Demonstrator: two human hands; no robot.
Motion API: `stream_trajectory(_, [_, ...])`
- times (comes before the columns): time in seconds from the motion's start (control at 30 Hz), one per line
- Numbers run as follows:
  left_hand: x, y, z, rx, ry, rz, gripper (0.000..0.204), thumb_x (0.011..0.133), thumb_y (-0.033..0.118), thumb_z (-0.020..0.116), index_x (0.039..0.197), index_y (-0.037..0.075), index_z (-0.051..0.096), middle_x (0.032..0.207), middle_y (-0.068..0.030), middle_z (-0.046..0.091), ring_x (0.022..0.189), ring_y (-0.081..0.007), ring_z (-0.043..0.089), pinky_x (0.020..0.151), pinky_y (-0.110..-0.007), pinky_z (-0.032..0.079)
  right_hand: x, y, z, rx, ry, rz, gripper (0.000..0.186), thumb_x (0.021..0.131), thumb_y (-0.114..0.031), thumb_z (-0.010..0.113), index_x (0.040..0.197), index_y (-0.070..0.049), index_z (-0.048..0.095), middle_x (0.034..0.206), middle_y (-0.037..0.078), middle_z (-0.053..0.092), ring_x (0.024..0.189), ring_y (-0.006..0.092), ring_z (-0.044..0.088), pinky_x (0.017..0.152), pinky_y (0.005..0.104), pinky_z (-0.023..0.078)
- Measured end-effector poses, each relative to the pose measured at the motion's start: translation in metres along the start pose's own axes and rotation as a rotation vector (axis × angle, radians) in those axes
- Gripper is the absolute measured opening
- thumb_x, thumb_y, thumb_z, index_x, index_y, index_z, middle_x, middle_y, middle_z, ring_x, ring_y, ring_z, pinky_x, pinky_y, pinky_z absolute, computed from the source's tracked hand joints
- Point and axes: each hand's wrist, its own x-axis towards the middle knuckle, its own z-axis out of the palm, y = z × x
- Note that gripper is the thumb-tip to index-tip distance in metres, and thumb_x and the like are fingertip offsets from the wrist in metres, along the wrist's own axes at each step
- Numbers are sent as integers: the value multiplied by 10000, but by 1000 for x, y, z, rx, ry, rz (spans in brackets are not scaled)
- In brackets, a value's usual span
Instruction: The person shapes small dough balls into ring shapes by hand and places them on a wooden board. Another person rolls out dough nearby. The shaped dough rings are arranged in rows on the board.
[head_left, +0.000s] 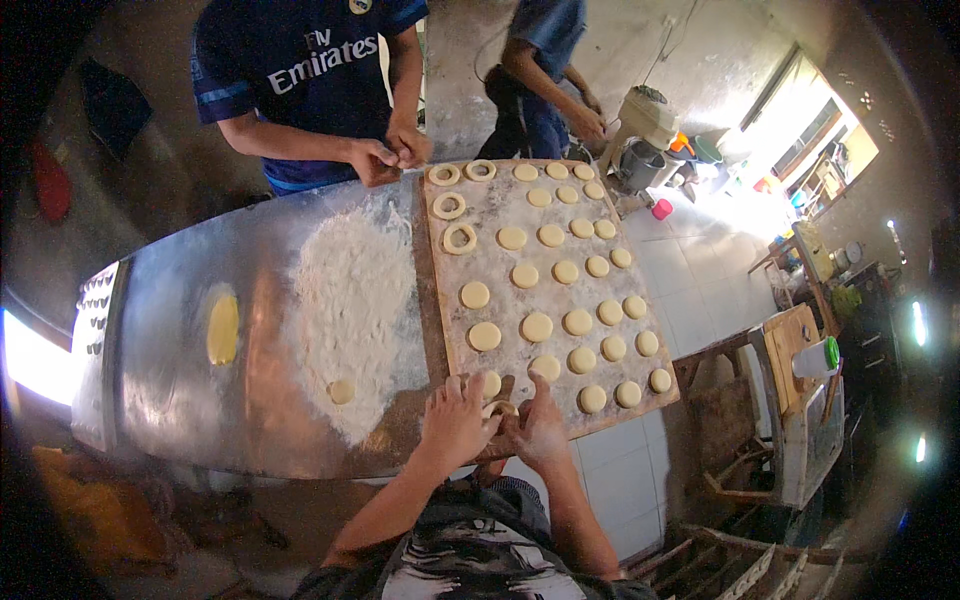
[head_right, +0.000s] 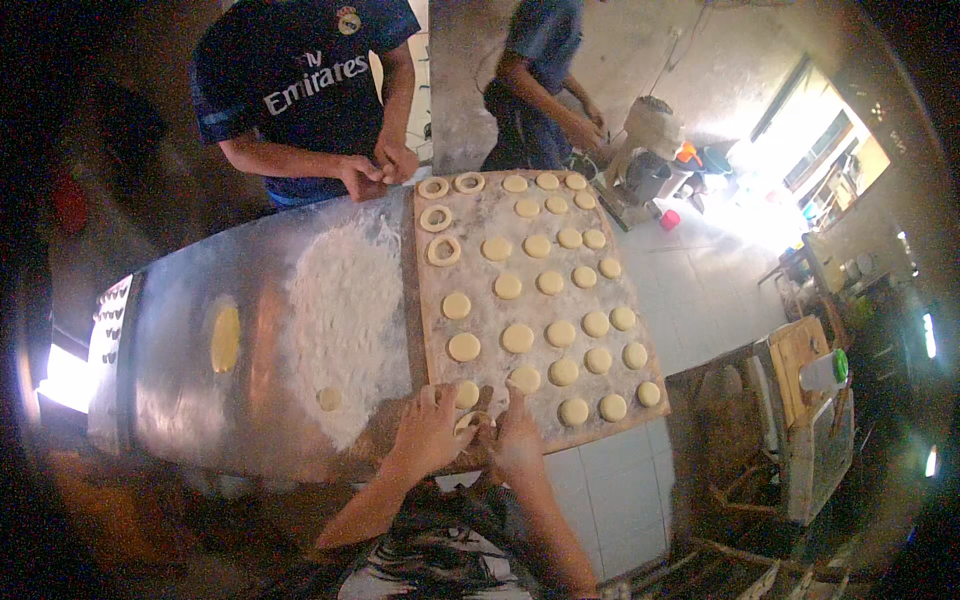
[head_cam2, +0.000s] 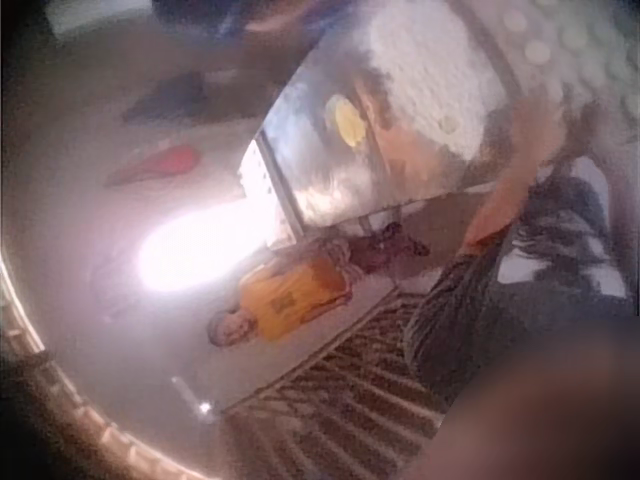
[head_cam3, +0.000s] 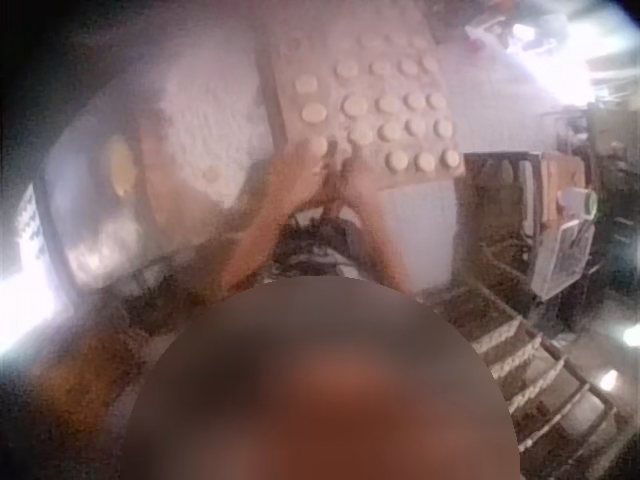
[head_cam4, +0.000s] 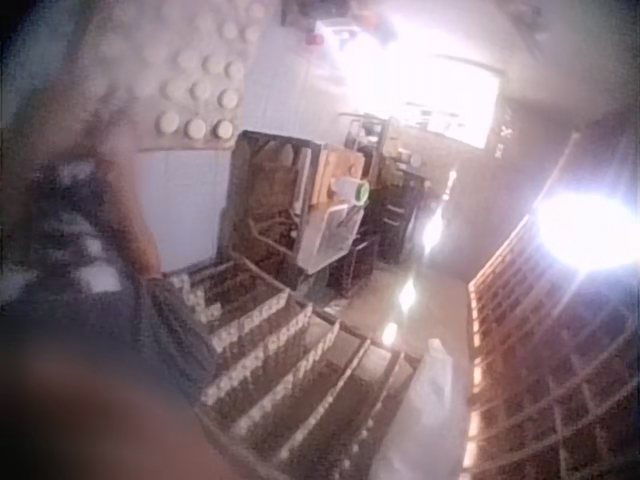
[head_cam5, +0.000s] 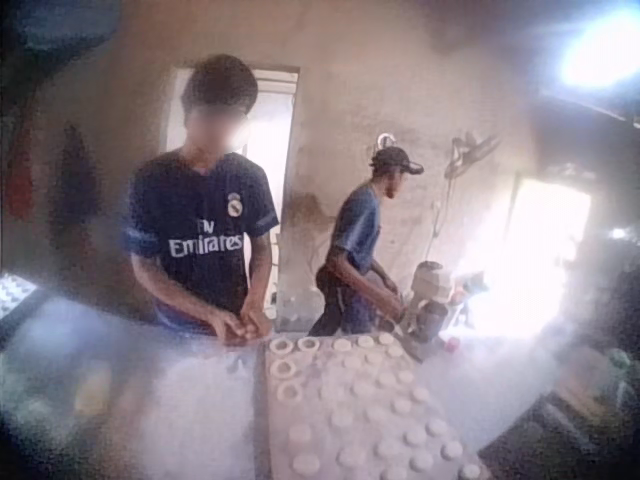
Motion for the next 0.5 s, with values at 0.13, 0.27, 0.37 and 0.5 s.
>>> stream_trajectory(0.13, [6,-8,16,-5,8,8,703,835,324,700,1401,74,366,1256,-270,461,1126,-482,521,960,-551,431,0,-22,-5,-65,23,59,747,826,-163,703,1438,-6,304,846,170,618,900,362,603,788,490,471])
stream_trajectory(0.27, [11,-11,10,0,78,38,679,834,313,686,1388,71,377,1234,-267,476,1109,-462,530,943,-551,437,9,-6,-24,111,146,98,551,879,-232,651,1333,2,446,870,198,620,897,394,606,803,491,481])
stream_trajectory(0.37, [26,-19,15,26,96,-1,571,881,293,634,1353,48,426,1206,-258,514,1124,-433,529,920,-542,437,30,38,-24,-118,287,93,400,913,-275,605,1187,10,543,884,207,628,873,380,626,799,473,497])
stream_trajectory(0.5, [50,-34,34,119,96,109,461,934,268,571,1317,31,473,1113,-283,583,1054,-423,578,864,-527,476,54,26,-19,-374,322,53,312,939,-302,584,1030,-3,578,880,198,639,787,375,629,744,449,507])
